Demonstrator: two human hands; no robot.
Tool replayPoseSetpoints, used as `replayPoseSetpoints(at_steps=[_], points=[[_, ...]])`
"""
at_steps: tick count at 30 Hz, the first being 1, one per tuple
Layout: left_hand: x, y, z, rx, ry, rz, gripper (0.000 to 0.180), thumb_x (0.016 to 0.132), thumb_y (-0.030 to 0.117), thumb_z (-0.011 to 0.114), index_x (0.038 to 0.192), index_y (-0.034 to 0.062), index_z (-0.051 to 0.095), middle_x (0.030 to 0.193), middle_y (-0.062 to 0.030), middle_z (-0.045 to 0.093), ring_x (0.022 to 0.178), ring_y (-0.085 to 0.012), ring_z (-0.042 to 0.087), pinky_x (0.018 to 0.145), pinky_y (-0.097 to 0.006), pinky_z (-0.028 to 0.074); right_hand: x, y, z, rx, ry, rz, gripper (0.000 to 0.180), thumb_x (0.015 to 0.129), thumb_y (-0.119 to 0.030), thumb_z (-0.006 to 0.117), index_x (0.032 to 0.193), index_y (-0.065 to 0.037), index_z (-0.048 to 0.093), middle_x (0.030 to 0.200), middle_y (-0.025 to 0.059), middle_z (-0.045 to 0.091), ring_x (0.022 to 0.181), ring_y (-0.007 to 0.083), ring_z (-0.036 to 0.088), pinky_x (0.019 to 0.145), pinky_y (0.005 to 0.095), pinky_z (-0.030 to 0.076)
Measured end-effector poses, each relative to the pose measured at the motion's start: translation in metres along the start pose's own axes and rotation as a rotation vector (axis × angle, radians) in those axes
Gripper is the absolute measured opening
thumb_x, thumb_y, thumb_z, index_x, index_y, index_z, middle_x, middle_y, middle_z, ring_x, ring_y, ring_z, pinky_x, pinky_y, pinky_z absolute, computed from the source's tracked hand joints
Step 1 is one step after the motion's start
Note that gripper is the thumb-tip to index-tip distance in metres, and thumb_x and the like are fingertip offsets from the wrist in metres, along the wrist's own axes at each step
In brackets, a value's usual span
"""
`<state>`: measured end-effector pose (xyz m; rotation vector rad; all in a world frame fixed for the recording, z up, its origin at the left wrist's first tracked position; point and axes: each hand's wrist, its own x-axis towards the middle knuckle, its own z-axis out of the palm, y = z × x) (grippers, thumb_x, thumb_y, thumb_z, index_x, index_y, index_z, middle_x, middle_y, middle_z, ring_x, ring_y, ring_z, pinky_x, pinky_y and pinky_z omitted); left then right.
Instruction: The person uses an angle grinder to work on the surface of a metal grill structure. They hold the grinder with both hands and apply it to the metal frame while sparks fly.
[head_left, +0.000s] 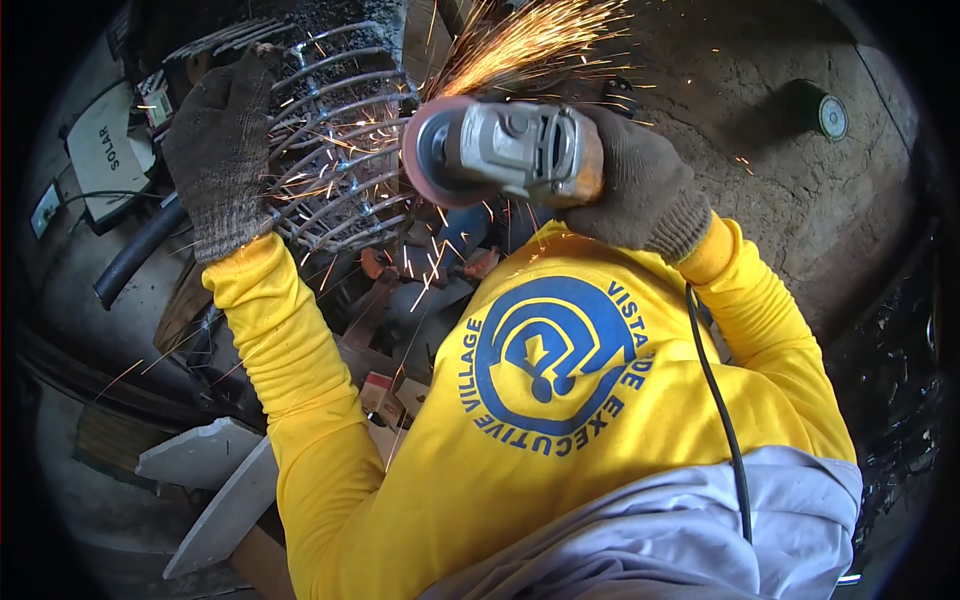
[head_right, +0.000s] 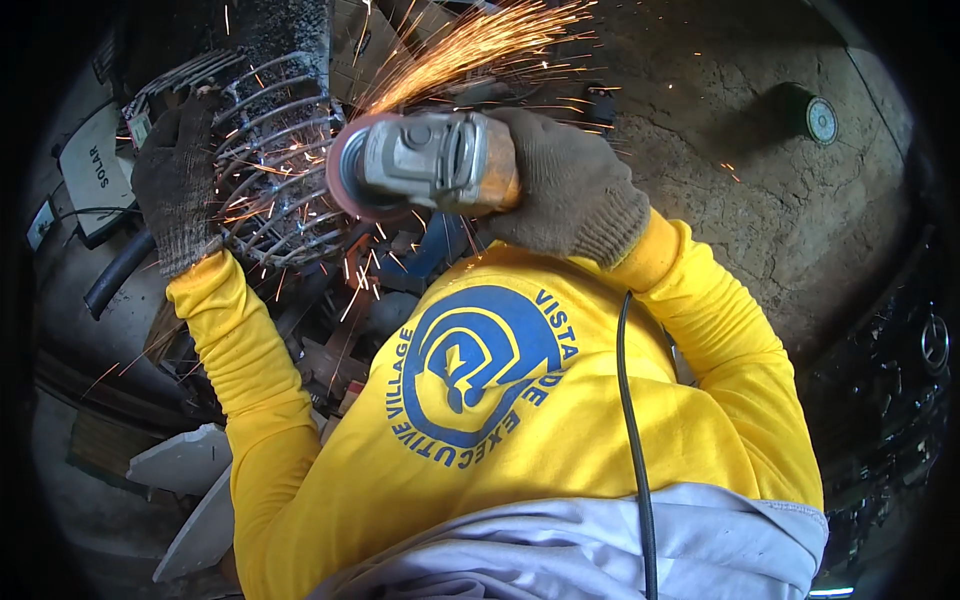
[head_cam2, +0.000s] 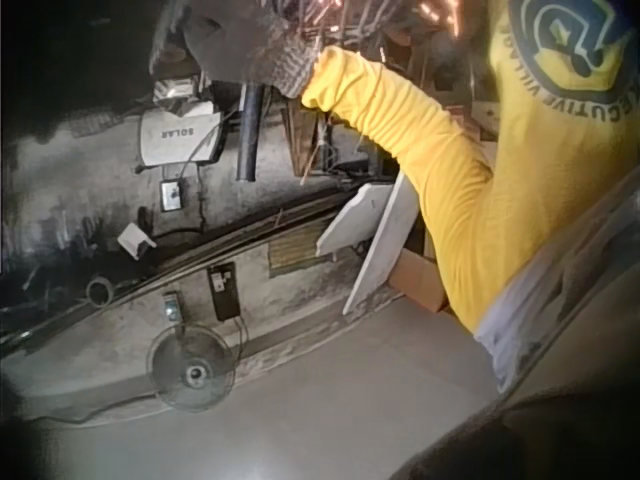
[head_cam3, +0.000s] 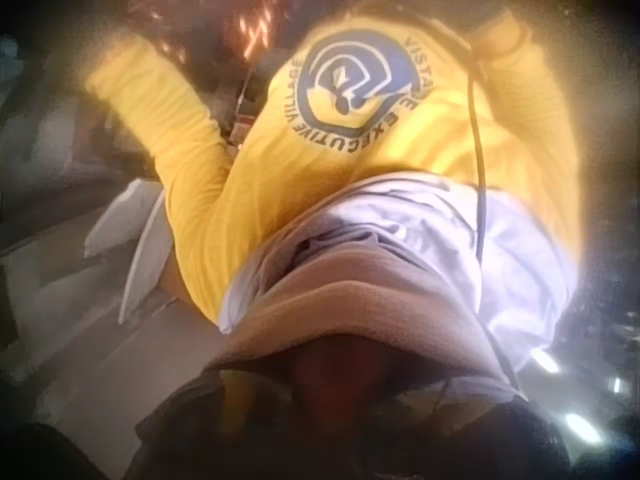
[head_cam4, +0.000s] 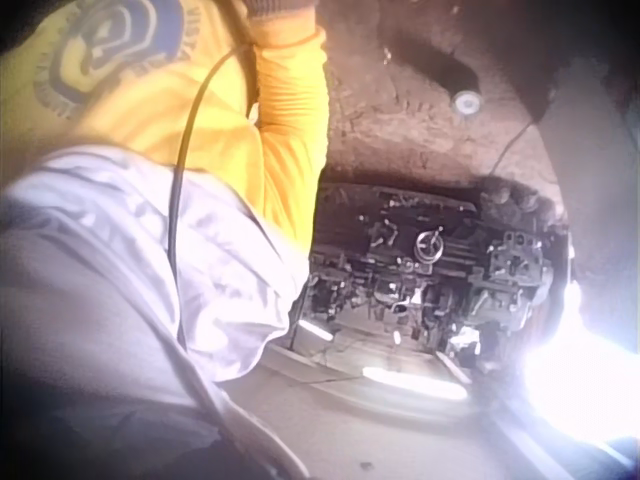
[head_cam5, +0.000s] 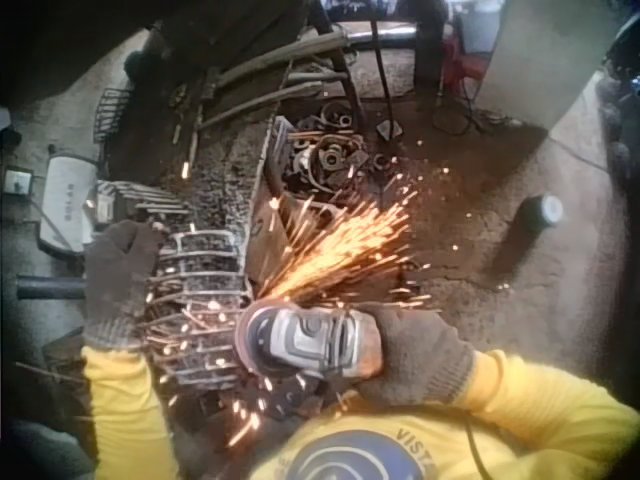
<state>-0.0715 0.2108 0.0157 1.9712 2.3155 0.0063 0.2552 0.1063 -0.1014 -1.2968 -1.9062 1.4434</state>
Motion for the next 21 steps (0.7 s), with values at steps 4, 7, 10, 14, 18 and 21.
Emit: replayPoseSetpoints(at_steps=[4, 7, 10, 14, 18, 21], points=[[0.008, 0.006, 0.002, 0.081, 0.027, 0.087, 0.046, 0.094, 0.052, 0.06, 0.102, 0.0089, 0.074, 0.091, -0.0099, 0.072, 0.083, -0.0253, 0.069, 0.076, -0.035, 0.052, 0.0, 0.007, 0.003, 0.009, 0.028, -0.006, 0.082, 0.063, -0.037, 0.088, 0.131, -0.007, 0.055, 0.117, 0.0177, 0.067, 0.104, 0.0347, 0.067, 0.091, 0.0408, 0.055], [0.011, -0.009, 0.005, 0.154, 0.029, 0.232, 0.045, 0.093, 0.051, 0.062, 0.103, 0.0088, 0.074, 0.09, -0.01, 0.071, 0.082, -0.0219, 0.067, 0.076, -0.034, 0.05, 0.0, 0.007, 0.004, 0.042, 0.026, -0.006, 0.079, 0.063, -0.035, 0.087, 0.13, -0.007, 0.056, 0.117, 0.0179, 0.067, 0.104, 0.0342, 0.067, 0.092, 0.0406, 0.054], [0.002, -0.009, -0.005, 0.195, 0.029, 0.273, 0.044, 0.093, 0.05, 0.064, 0.105, 0.0092, 0.074, 0.088, -0.0092, 0.071, 0.08, -0.0179, 0.064, 0.076, -0.032, 0.048, 0.006, -0.001, -0.003, 0.051, 0.003, 0.03, 0.077, 0.064, -0.035, 0.086, 0.13, -0.009, 0.056, 0.115, 0.0169, 0.068, 0.102, 0.0349, 0.067, 0.091, 0.0411, 0.054], [0.004, 0.009, 0.001, -0.016, -0.016, -0.058, 0.042, 0.093, 0.049, 0.064, 0.106, 0.0106, 0.074, 0.088, -0.0075, 0.071, 0.079, -0.017, 0.062, 0.077, -0.032, 0.048, 0.001, 0.004, 0.004, -0.009, 0.02, -0.005, 0.075, 0.065, -0.036, 0.085, 0.129, -0.009, 0.056, 0.114, 0.0166, 0.068, 0.102, 0.0343, 0.067, 0.089, 0.0406, 0.054], [0.003, 0.007, 0.0, -0.004, 0.024, 0.01, 0.049, 0.091, 0.055, 0.064, 0.101, 0.0093, 0.076, 0.086, -0.0094, 0.072, 0.078, -0.0204, 0.067, 0.075, -0.033, 0.05, -0.001, 0.004, 0.002, -0.062, 0.028, 0.02, 0.077, 0.065, -0.036, 0.085, 0.13, -0.009, 0.056, 0.113, 0.0172, 0.068, 0.102, 0.0354, 0.067, 0.09, 0.041, 0.054], [0.003, 0.006, 0.0, 0.007, 0.006, 0.008, 0.049, 0.091, 0.055, 0.063, 0.102, 0.0092, 0.076, 0.087, -0.0091, 0.072, 0.079, -0.0211, 0.068, 0.076, -0.034, 0.05, 0.0, 0.001, 0.004, -0.007, 0.024, 0.018, 0.076, 0.064, -0.036, 0.085, 0.129, -0.009, 0.056, 0.114, 0.0173, 0.068, 0.103, 0.0362, 0.067, 0.091, 0.0418, 0.054]])
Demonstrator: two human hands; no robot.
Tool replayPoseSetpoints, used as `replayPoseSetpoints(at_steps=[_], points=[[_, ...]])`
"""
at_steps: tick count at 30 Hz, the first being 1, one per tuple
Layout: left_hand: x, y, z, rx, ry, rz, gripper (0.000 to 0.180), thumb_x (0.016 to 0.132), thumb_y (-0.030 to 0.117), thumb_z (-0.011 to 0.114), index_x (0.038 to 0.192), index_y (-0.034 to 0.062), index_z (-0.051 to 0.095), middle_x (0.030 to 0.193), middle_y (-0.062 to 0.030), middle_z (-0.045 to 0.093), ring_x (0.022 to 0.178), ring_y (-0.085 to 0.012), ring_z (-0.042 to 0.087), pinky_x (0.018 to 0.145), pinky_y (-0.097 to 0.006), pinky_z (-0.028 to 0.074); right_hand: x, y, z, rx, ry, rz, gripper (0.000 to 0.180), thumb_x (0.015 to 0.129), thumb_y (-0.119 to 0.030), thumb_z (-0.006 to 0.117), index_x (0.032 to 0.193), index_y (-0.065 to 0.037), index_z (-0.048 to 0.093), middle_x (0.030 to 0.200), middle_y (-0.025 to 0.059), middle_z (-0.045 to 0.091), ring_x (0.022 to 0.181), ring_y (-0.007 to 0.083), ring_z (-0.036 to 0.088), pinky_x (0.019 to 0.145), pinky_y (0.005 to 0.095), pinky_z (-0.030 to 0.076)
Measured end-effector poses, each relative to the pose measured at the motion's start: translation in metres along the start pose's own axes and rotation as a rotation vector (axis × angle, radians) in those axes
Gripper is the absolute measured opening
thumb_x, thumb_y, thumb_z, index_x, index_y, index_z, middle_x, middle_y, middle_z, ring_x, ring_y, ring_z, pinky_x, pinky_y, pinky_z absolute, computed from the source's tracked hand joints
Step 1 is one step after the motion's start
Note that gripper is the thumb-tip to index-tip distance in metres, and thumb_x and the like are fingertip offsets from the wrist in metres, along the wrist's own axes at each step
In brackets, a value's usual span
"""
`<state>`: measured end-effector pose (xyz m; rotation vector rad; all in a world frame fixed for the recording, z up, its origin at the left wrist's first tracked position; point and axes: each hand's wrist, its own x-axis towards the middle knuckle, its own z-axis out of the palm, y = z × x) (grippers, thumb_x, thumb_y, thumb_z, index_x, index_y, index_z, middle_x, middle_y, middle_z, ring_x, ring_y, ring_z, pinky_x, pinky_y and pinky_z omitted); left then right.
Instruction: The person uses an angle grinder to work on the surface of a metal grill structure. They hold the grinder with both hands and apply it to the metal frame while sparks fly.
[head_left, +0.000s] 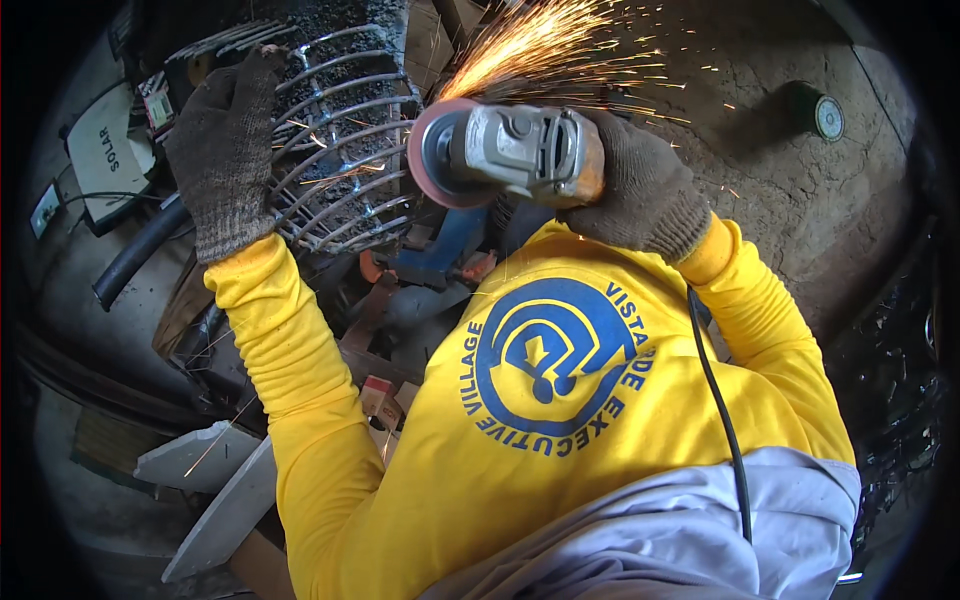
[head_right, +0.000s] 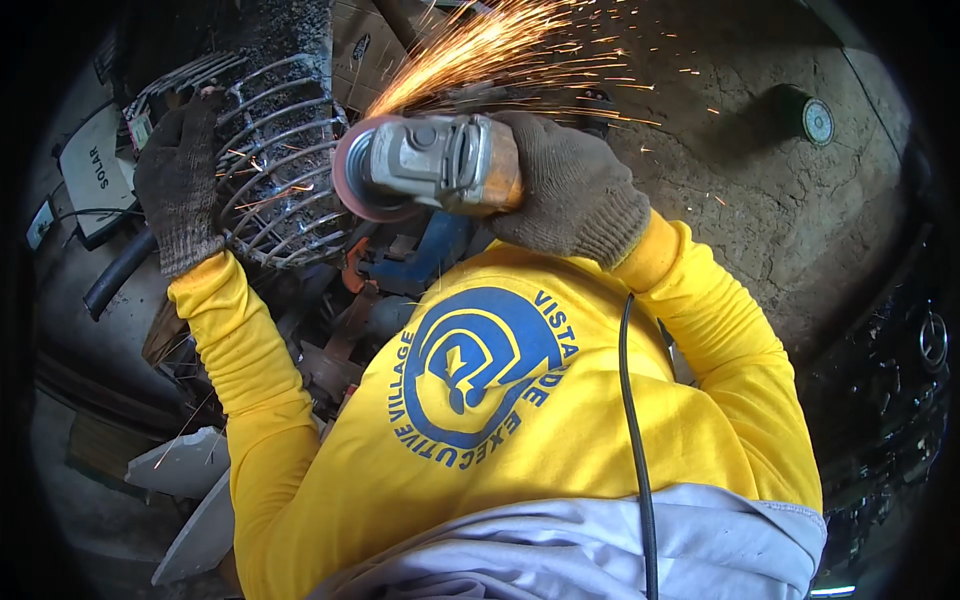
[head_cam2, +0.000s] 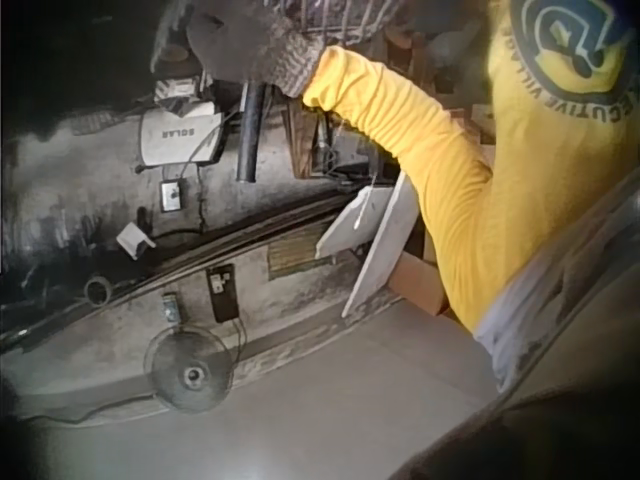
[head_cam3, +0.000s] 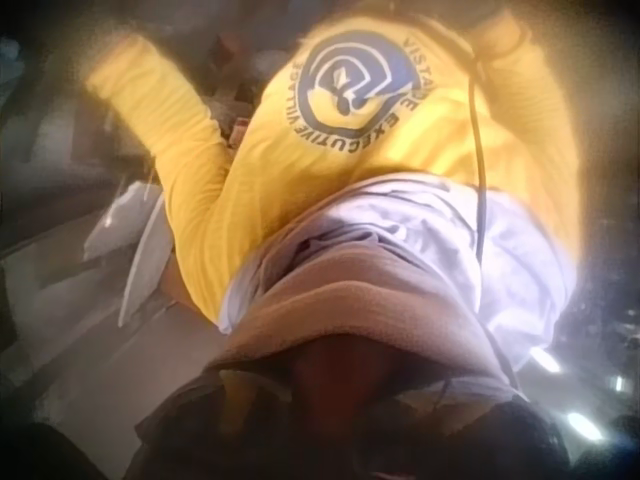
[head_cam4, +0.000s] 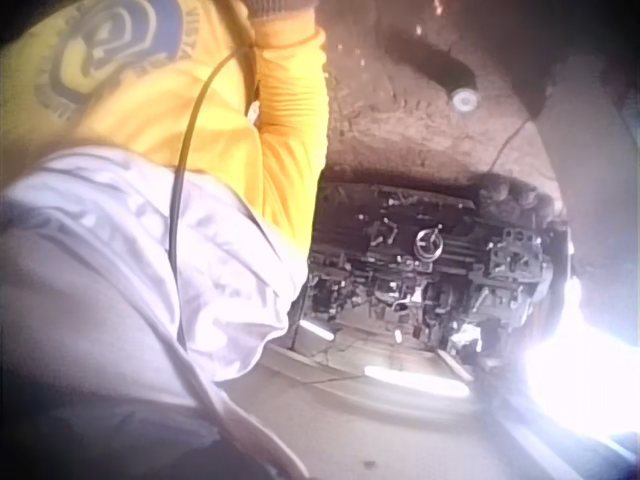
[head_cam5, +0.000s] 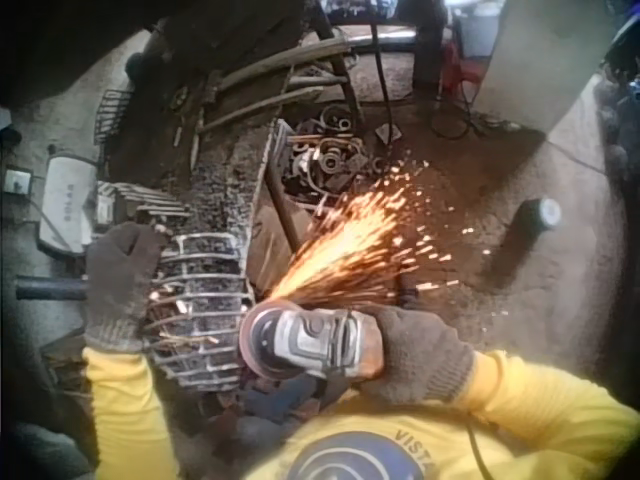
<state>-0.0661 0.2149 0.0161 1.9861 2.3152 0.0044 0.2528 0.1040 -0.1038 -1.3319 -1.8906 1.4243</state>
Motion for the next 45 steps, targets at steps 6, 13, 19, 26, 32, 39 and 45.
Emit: replayPoseSetpoints(at_steps=[6, 13, 19, 26, 32, 39, 45], points=[[0.003, -0.003, 0.003, 0.036, 0.017, 0.036, 0.048, 0.091, 0.054, 0.063, 0.102, 0.0089, 0.075, 0.089, -0.0099, 0.072, 0.082, -0.0229, 0.069, 0.077, -0.034, 0.051, 0.0, -0.001, 0.0, -0.009, 0.008, 0.003, 0.076, 0.065, -0.035, 0.086, 0.129, -0.008, 0.056, 0.113, 0.0168, 0.068, 0.102, 0.036, 0.067, 0.089, 0.0414, 0.055], [0.006, 0.002, 0.005, -0.012, 0.007, -0.013, 0.049, 0.09, 0.054, 0.064, 0.102, 0.0082, 0.075, 0.087, -0.01, 0.072, 0.081, -0.0235, 0.069, 0.078, -0.035, 0.051, -0.001, 0.001, -0.001, -0.007, 0.017, 0.006, 0.078, 0.065, -0.037, 0.086, 0.13, -0.008, 0.056, 0.115, 0.018, 0.068, 0.104, 0.0354, 0.067, 0.091, 0.0412, 0.054], [0.002, -0.001, -0.001, 0.046, -0.018, -0.045, 0.048, 0.091, 0.054, 0.063, 0.108, 0.0106, 0.075, 0.091, -0.0079, 0.072, 0.082, -0.0179, 0.064, 0.079, -0.031, 0.048, -0.014, 0.013, -0.003, 0.034, -0.025, 0.075, 0.081, 0.063, -0.036, 0.088, 0.131, -0.006, 0.055, 0.117, 0.0181, 0.067, 0.105, 0.0359, 0.067, 0.093, 0.0419, 0.054], [0.005, -0.002, 0.003, 0.079, 0.028, 0.008, 0.051, 0.089, 0.057, 0.064, 0.103, 0.0094, 0.075, 0.087, -0.0099, 0.072, 0.082, -0.0228, 0.068, 0.079, -0.035, 0.05, -0.015, 0.014, 0.006, 0.073, -0.001, 0.07, 0.08, 0.064, -0.034, 0.088, 0.131, -0.006, 0.056, 0.118, 0.0177, 0.067, 0.106, 0.0353, 0.067, 0.096, 0.0411, 0.053], [0.005, -0.009, 0.005, 0.07, 0.062, 0.188, 0.05, 0.09, 0.056, 0.063, 0.102, 0.0094, 0.075, 0.091, -0.0109, 0.073, 0.083, -0.0251, 0.069, 0.078, -0.037, 0.051, -0.006, 0.006, 0.006, 0.018, 0.037, 0.028, 0.078, 0.064, -0.035, 0.088, 0.131, -0.008, 0.057, 0.119, 0.017, 0.067, 0.105, 0.0351, 0.067, 0.094, 0.0405, 0.054], [0.0, -0.008, 0.004, 0.09, 0.073, 0.133, 0.05, 0.09, 0.056, 0.063, 0.101, 0.0095, 0.075, 0.09, -0.0117, 0.072, 0.082, -0.0273, 0.069, 0.077, -0.037, 0.052, -0.008, 0.008, -0.001, 0.015, -0.031, 0.013, 0.08, 0.063, -0.036, 0.089, 0.131, -0.007, 0.057, 0.118, 0.0168, 0.067, 0.105, 0.0355, 0.067, 0.094, 0.0408, 0.054], [0.001, -0.005, 0.0, 0.11, -0.04, -0.03, 0.045, 0.093, 0.053, 0.062, 0.112, 0.0137, 0.074, 0.101, -0.0095, 0.072, 0.092, -0.022, 0.066, 0.084, -0.033, 0.049, -0.003, 0.013, -0.01, 0.033, -0.098, 0.023, 0.085, 0.06, -0.037, 0.091, 0.131, -0.007, 0.056, 0.119, 0.0176, 0.066, 0.108, 0.036, 0.066, 0.096, 0.0421, 0.053]])
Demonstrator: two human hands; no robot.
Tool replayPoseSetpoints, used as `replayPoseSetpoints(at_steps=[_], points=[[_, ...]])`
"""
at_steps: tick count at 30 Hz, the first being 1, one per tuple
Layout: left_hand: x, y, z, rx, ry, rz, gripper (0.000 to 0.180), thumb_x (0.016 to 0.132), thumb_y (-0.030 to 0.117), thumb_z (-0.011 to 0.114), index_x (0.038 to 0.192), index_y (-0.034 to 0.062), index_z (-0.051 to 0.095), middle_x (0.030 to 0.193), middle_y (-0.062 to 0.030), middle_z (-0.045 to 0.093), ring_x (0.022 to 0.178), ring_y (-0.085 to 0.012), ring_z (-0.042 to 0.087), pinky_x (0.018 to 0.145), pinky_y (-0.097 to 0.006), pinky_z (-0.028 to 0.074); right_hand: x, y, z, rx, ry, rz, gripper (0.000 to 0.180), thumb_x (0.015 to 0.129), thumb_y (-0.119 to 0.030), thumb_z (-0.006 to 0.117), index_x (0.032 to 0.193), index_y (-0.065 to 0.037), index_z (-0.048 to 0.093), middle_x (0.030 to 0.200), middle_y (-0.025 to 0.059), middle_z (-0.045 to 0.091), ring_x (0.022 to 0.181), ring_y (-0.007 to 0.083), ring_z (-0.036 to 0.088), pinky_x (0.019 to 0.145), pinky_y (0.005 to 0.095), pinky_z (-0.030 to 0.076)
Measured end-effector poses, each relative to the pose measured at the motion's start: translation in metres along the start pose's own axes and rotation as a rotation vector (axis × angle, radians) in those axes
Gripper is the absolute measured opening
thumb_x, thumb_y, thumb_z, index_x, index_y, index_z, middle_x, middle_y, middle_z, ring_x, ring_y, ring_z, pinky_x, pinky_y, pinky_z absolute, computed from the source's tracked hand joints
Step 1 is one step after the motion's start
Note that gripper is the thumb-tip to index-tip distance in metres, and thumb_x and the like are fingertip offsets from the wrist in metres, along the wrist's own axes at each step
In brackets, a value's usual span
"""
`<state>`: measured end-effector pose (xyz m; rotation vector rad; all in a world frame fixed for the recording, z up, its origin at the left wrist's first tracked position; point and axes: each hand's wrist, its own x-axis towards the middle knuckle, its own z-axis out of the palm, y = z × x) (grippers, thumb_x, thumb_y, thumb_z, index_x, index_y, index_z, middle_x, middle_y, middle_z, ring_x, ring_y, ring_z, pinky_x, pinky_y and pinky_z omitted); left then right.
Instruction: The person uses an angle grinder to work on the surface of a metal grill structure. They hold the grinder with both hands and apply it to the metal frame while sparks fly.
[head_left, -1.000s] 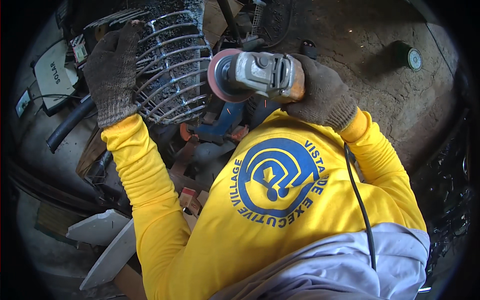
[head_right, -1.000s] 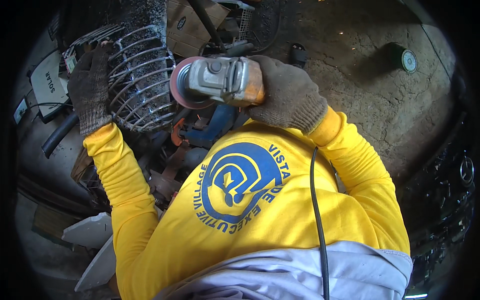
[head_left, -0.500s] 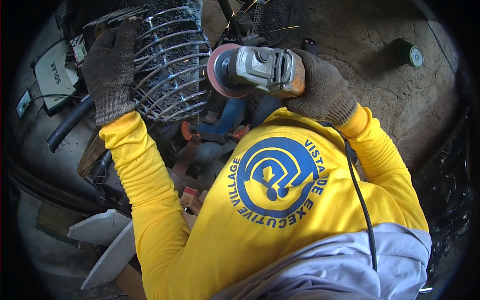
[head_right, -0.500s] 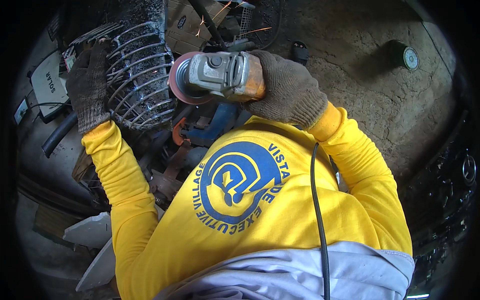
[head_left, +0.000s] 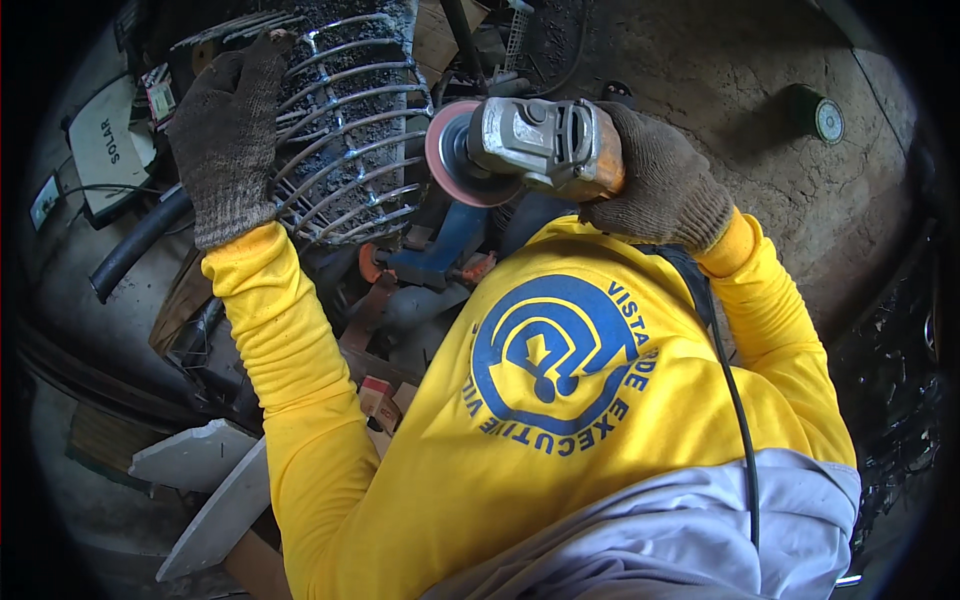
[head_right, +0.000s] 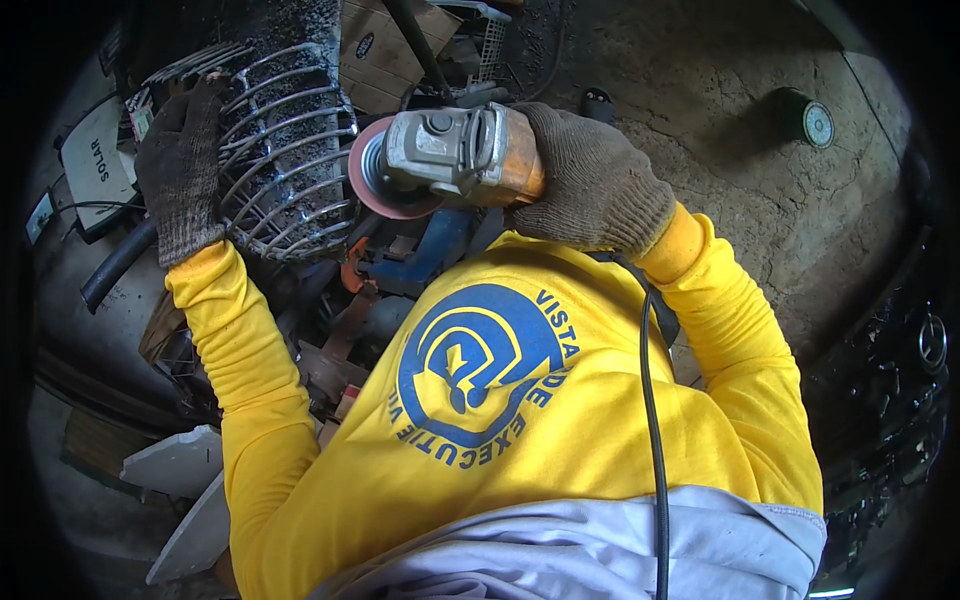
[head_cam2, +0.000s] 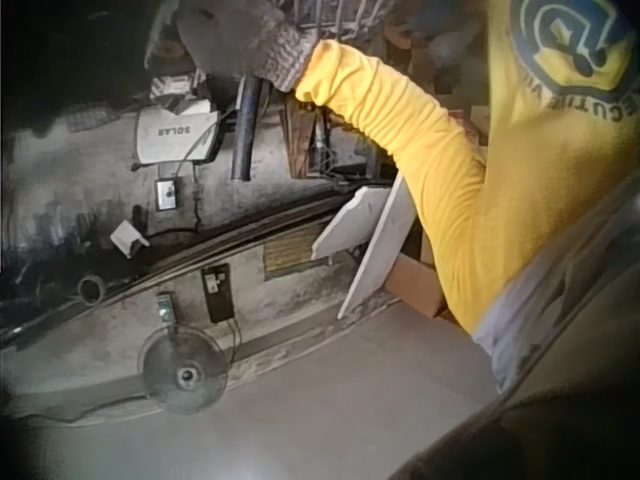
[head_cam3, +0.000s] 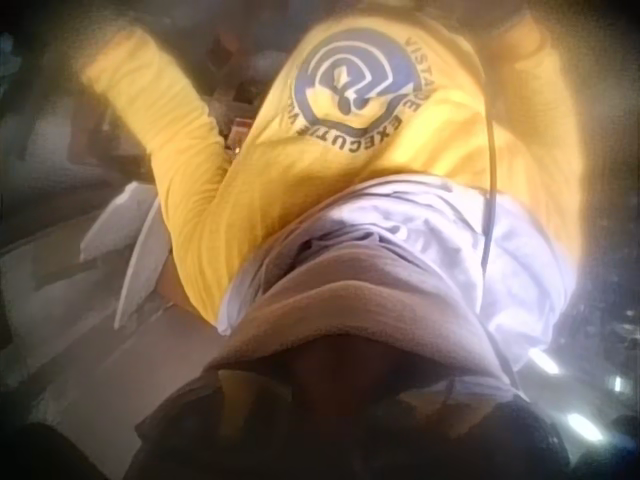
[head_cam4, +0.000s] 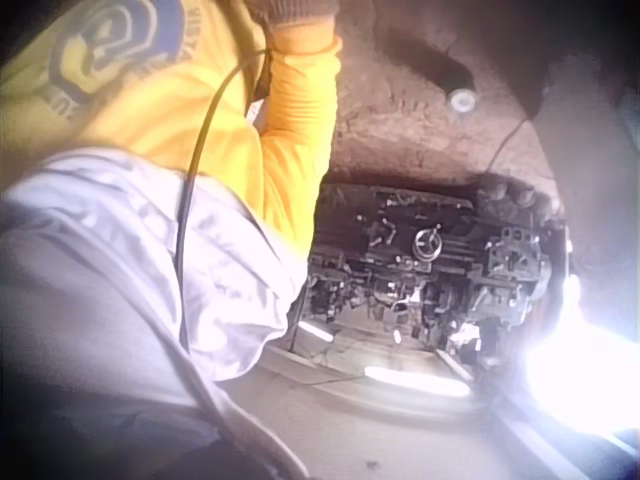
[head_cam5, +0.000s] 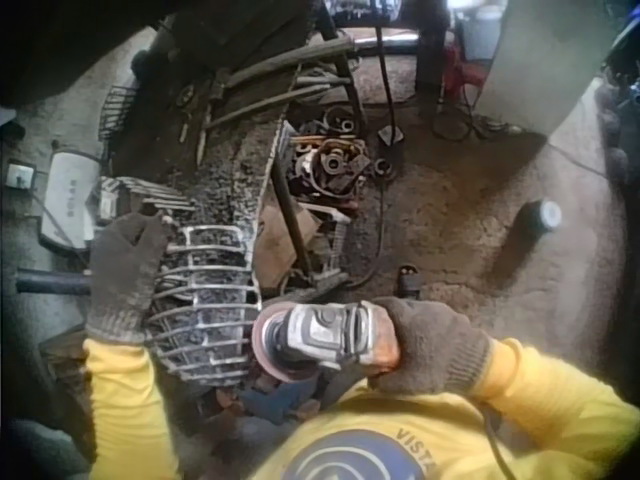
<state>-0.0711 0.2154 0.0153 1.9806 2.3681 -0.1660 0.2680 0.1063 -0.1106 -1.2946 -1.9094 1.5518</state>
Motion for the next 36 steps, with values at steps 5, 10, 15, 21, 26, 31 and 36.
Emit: replayPoseSetpoints(at_steps=[5, 10, 15, 21, 26, 31, 36], points=[[0.003, -0.008, 0.006, 0.028, 0.063, 0.189, 0.048, 0.092, 0.055, 0.061, 0.109, 0.012, 0.074, 0.098, -0.0088, 0.073, 0.09, -0.0218, 0.067, 0.083, -0.033, 0.049, 0.011, -0.005, -0.012, 0.051, -0.095, 0.01, 0.088, 0.056, -0.036, 0.092, 0.13, -0.005, 0.057, 0.12, 0.018, 0.066, 0.11, 0.0367, 0.064, 0.098, 0.0435, 0.051], [0.0, 0.004, 0.001, -0.085, 0.014, 0.051, 0.048, 0.093, 0.055, 0.061, 0.108, 0.0115, 0.074, 0.095, -0.0086, 0.073, 0.086, -0.0206, 0.068, 0.082, -0.032, 0.05, 0.03, -0.012, -0.03, 0.011, -0.203, -0.042, 0.086, 0.056, -0.032, 0.092, 0.129, -0.004, 0.058, 0.118, 0.0191, 0.067, 0.109, 0.0367, 0.065, 0.098, 0.0439, 0.051], [-0.002, -0.001, 0.003, -0.116, 0.06, 0.075, 0.048, 0.091, 0.054, 0.064, 0.109, 0.0116, 0.075, 0.094, -0.0083, 0.073, 0.084, -0.0178, 0.068, 0.079, -0.031, 0.051, 0.044, -0.02, -0.041, 0.004, -0.255, -0.099, 0.083, 0.056, -0.029, 0.092, 0.128, -0.003, 0.058, 0.115, 0.0196, 0.068, 0.106, 0.0366, 0.067, 0.096, 0.0436, 0.053], [-0.004, 0.007, 0.004, -0.163, 0.017, -0.015, 0.043, 0.091, 0.05, 0.066, 0.109, 0.0119, 0.074, 0.093, -0.0073, 0.073, 0.084, -0.0164, 0.068, 0.079, -0.031, 0.051, 0.062, -0.025, -0.058, 0.06, -0.367, -0.115, 0.079, 0.058, -0.027, 0.09, 0.127, -0.004, 0.059, 0.114, 0.0191, 0.069, 0.104, 0.0357, 0.068, 0.094, 0.0427, 0.054], [-0.007, 0.006, -0.001, -0.184, 0.013, -0.018, 0.045, 0.092, 0.053, 0.064, 0.11, 0.0124, 0.074, 0.093, -0.0062, 0.073, 0.084, -0.0172, 0.069, 0.08, -0.031, 0.051, 0.074, -0.034, -0.067, -0.011, -0.44, -0.094, 0.073, 0.06, -0.024, 0.088, 0.124, -0.004, 0.061, 0.11, 0.0182, 0.071, 0.1, 0.0357, 0.069, 0.092, 0.0418, 0.054], [-0.009, 0.003, -0.003, -0.095, 0.061, 0.102, 0.046, 0.093, 0.052, 0.062, 0.11, 0.0118, 0.074, 0.096, -0.0081, 0.073, 0.087, -0.0228, 0.071, 0.08, -0.034, 0.052, 0.089, -0.037, -0.077, 0.094, -0.567, -0.024, 0.079, 0.054, -0.018, 0.088, 0.127, -0.004, 0.06, 0.113, 0.0162, 0.07, 0.101, 0.0302, 0.068, 0.095, 0.04, 0.052], [-0.006, 0.003, -0.001, -0.089, 0.087, 0.207, 0.046, 0.092, 0.053, 0.062, 0.11, 0.0112, 0.074, 0.098, -0.0098, 0.073, 0.088, -0.027, 0.071, 0.08, -0.036, 0.053, 0.103, -0.034, -0.08, 0.144, -0.656, 0.044, 0.084, 0.05, -0.011, 0.087, 0.128, -0.004, 0.06, 0.114, 0.0135, 0.069, 0.101, 0.0242, 0.066, 0.097, 0.038, 0.051]])
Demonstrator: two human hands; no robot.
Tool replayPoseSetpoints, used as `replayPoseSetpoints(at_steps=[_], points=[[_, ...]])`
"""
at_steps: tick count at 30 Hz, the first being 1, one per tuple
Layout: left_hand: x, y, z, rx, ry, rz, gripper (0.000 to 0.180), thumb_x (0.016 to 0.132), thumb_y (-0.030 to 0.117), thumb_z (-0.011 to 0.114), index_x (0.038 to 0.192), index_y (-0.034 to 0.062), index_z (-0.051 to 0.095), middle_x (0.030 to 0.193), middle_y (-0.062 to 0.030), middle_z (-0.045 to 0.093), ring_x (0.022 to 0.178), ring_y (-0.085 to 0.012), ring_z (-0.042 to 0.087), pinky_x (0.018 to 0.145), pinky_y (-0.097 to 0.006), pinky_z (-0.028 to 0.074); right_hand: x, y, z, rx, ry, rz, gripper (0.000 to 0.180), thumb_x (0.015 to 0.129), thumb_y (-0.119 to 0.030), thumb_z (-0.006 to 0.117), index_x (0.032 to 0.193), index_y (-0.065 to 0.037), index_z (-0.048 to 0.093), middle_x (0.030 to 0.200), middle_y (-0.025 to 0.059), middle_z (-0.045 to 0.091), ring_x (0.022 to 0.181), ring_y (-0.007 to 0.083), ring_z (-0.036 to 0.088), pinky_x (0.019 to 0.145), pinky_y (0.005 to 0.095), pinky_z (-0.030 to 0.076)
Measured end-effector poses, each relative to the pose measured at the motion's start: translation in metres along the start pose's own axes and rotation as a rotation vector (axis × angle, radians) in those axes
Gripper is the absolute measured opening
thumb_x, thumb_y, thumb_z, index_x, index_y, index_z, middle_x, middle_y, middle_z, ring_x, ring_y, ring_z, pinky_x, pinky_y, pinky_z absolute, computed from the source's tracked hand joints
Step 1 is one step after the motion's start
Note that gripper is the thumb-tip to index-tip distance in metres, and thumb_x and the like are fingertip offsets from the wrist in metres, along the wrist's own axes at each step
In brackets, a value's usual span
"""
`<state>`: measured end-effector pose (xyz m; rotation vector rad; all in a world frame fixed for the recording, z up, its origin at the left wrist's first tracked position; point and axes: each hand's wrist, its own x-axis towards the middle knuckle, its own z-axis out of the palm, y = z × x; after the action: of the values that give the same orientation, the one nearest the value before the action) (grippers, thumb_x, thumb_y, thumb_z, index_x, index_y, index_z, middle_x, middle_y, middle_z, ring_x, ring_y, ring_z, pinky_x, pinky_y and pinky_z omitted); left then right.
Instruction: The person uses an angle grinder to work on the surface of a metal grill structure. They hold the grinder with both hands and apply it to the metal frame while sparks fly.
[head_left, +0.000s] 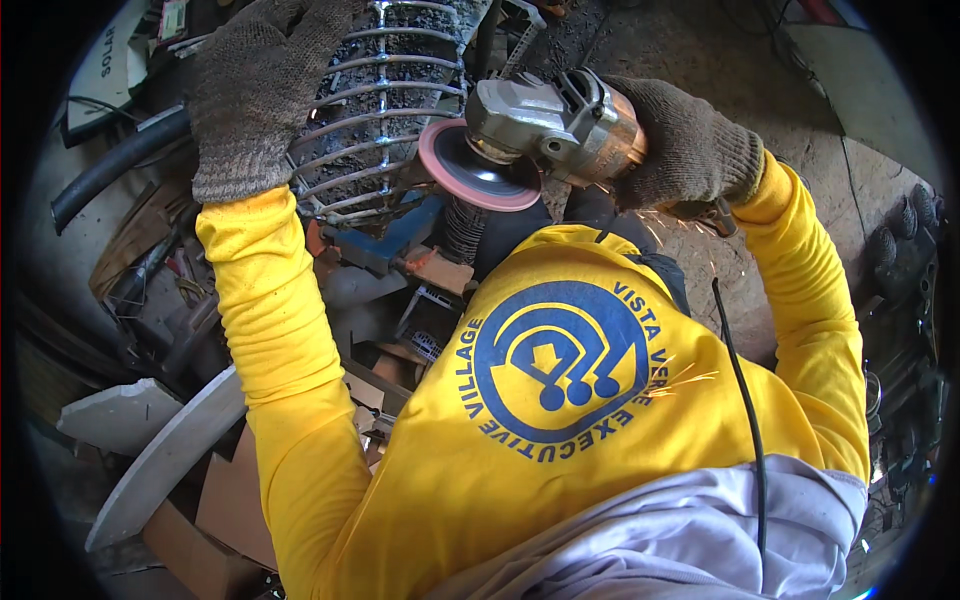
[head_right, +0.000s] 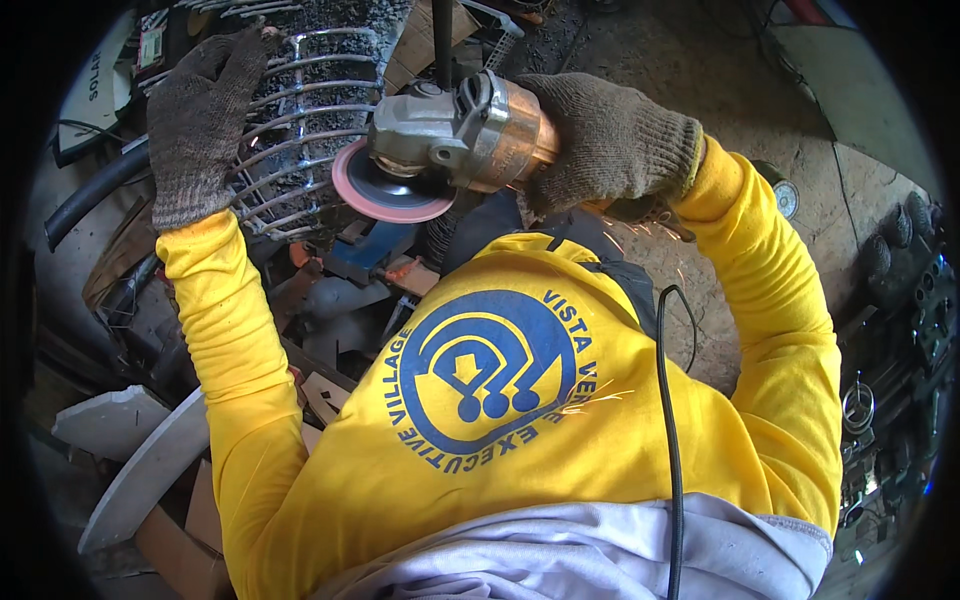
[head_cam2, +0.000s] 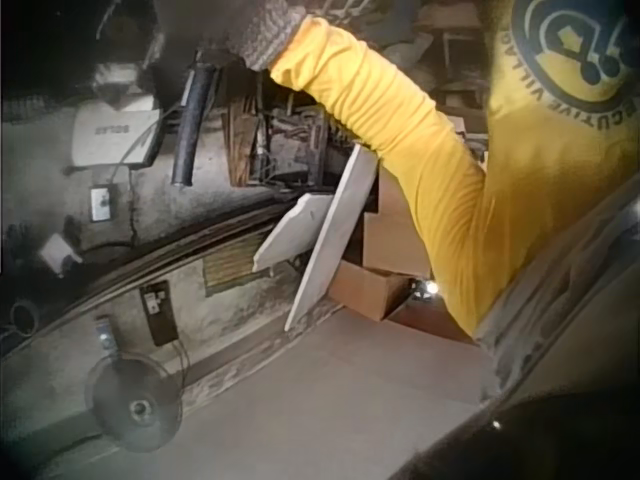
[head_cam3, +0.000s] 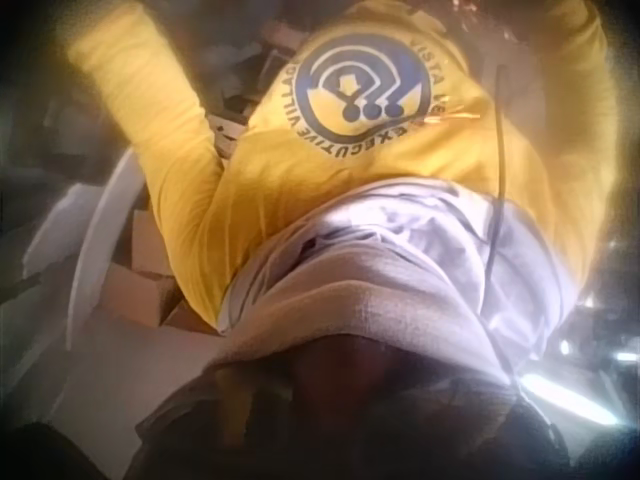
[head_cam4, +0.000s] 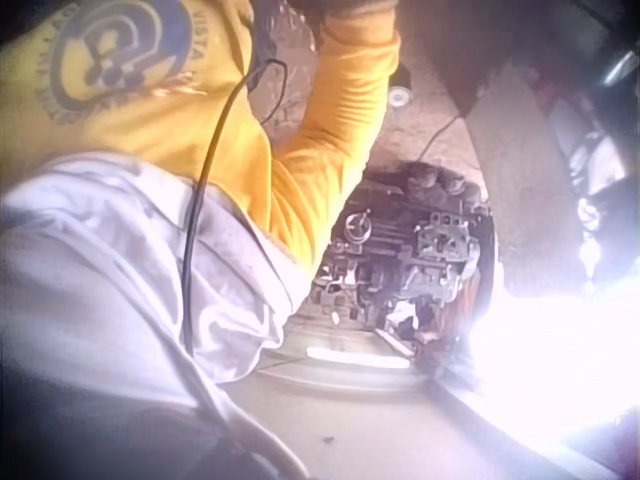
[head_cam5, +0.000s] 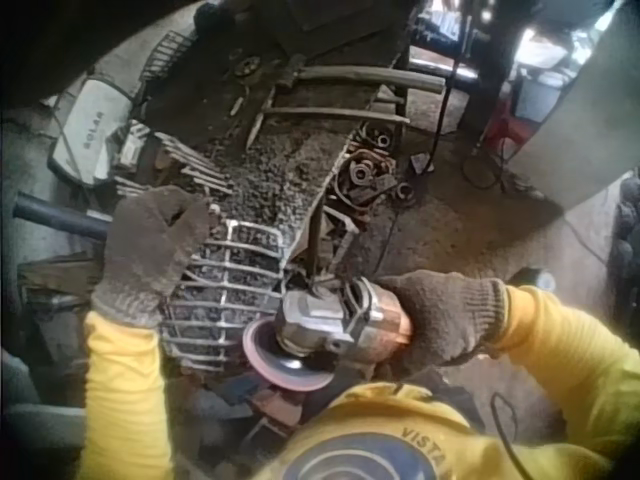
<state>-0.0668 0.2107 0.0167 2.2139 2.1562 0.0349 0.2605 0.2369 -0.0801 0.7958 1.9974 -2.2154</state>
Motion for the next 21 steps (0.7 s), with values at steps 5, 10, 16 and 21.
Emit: replayPoseSetpoints(at_steps=[5, 10, 16, 21], points=[[0.003, 0.001, 0.003, -0.031, -0.025, -0.08, 0.045, 0.092, 0.052, 0.062, 0.108, 0.0116, 0.074, 0.095, -0.0104, 0.073, 0.087, -0.0273, 0.071, 0.079, -0.037, 0.053, 0.0, 0.004, -0.006, -0.04, -0.02, 0.046, 0.083, 0.049, -0.014, 0.086, 0.127, -0.003, 0.06, 0.115, 0.0135, 0.069, 0.102, 0.0246, 0.066, 0.096, 0.0368, 0.05], [0.004, -0.002, 0.006, -0.026, -0.024, -0.073, 0.043, 0.093, 0.051, 0.063, 0.107, 0.0115, 0.074, 0.095, -0.0096, 0.074, 0.086, -0.0272, 0.071, 0.078, -0.036, 0.053, -0.007, 0.011, -0.002, 0.031, 0.009, 0.035, 0.087, 0.048, -0.015, 0.086, 0.13, -0.003, 0.058, 0.116, 0.014, 0.068, 0.104, 0.0263, 0.066, 0.096, 0.0378, 0.05], [0.002, 0.0, 0.005, 0.013, 0.009, -0.025, 0.04, 0.093, 0.048, 0.065, 0.106, 0.012, 0.075, 0.094, -0.009, 0.074, 0.085, -0.0267, 0.071, 0.076, -0.036, 0.053, -0.005, 0.002, 0.0, 0.037, 0.01, 0.037, 0.091, 0.047, -0.015, 0.087, 0.132, -0.004, 0.057, 0.117, 0.0155, 0.068, 0.105, 0.028, 0.066, 0.097, 0.0394, 0.05], [0.002, 0.003, 0.004, -0.02, 0.0, -0.059, 0.041, 0.092, 0.049, 0.064, 0.106, 0.0125, 0.075, 0.094, -0.0094, 0.073, 0.086, -0.0266, 0.071, 0.077, -0.037, 0.053, -0.005, 0.001, -0.001, -0.029, 0.032, 0.047, 0.089, 0.047, -0.015, 0.088, 0.131, -0.004, 0.058, 0.118, 0.0163, 0.068, 0.106, 0.0295, 0.066, 0.097, 0.0397, 0.05]])
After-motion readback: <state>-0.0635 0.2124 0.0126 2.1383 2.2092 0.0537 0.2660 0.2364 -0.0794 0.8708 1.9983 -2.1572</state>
